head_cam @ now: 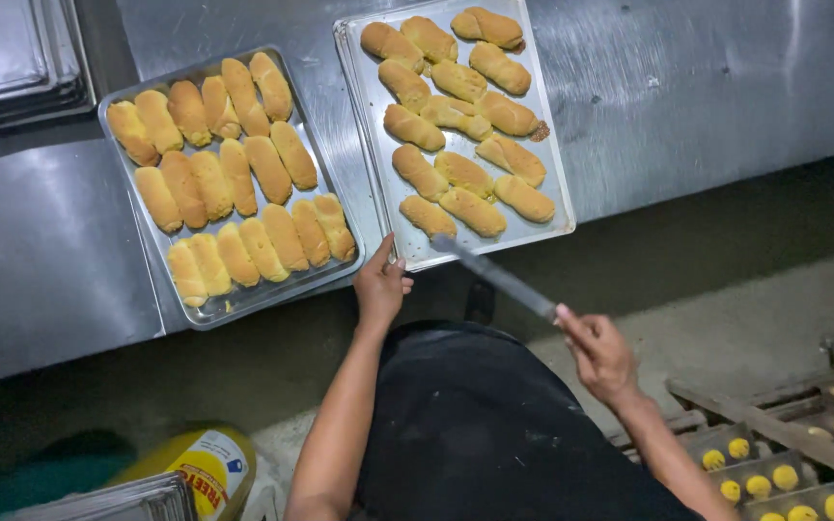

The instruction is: The person is organizing baked bread rolls onto trays in a bakery.

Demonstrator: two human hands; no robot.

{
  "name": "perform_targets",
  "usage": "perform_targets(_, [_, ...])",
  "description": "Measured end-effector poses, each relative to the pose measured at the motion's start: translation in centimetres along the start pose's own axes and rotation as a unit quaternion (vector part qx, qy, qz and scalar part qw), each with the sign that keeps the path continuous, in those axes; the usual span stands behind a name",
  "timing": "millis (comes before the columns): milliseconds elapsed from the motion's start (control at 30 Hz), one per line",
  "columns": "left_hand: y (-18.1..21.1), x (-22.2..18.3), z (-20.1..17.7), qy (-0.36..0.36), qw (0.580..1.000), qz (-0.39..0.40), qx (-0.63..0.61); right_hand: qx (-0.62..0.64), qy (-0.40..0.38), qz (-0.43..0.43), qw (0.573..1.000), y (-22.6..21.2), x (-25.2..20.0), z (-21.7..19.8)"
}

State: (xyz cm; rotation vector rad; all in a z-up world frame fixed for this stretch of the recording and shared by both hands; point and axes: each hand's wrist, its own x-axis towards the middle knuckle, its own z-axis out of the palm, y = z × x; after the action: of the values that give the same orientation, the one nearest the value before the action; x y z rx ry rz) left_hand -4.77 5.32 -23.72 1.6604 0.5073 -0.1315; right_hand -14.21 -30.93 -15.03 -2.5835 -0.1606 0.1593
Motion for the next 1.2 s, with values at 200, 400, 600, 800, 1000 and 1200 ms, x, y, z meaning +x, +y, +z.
perform_targets(200, [-0.9,1.0,-0.8,-0.056,0.996,-0.023,-0.061,-0.044,0.039,-0.054,0.997,-3.6,-2.0,4.0])
perform_targets(400, [0.2,1.0,-1.0,-0.061,0.998,-0.004,-0.016,-0.097,0.060,-0.037,0.993,-6.9,-0.4,5.7])
perform_targets(600, [0.7,0.8,-0.7,-0.018,0.999,0.017,0.041,-0.105,0.077,-0.027,0.991,-7.6,3.2,7.4])
perform_targets(800, [0.7,0.6,-0.5,-0.007,0.999,0.012,0.039,-0.121,0.137,-0.009,0.983,-6.2,8.6,7.9])
perform_targets(1000, [0.8,0.6,-0.5,-0.005,1.000,-0.003,0.026,-0.105,0.175,-0.008,0.979,-4.0,11.1,7.3])
perform_targets(1200, [-0.1,0.9,-0.3,-0.008,1.000,-0.019,-0.011,-0.097,0.165,-0.026,0.981,-3.6,7.9,4.6])
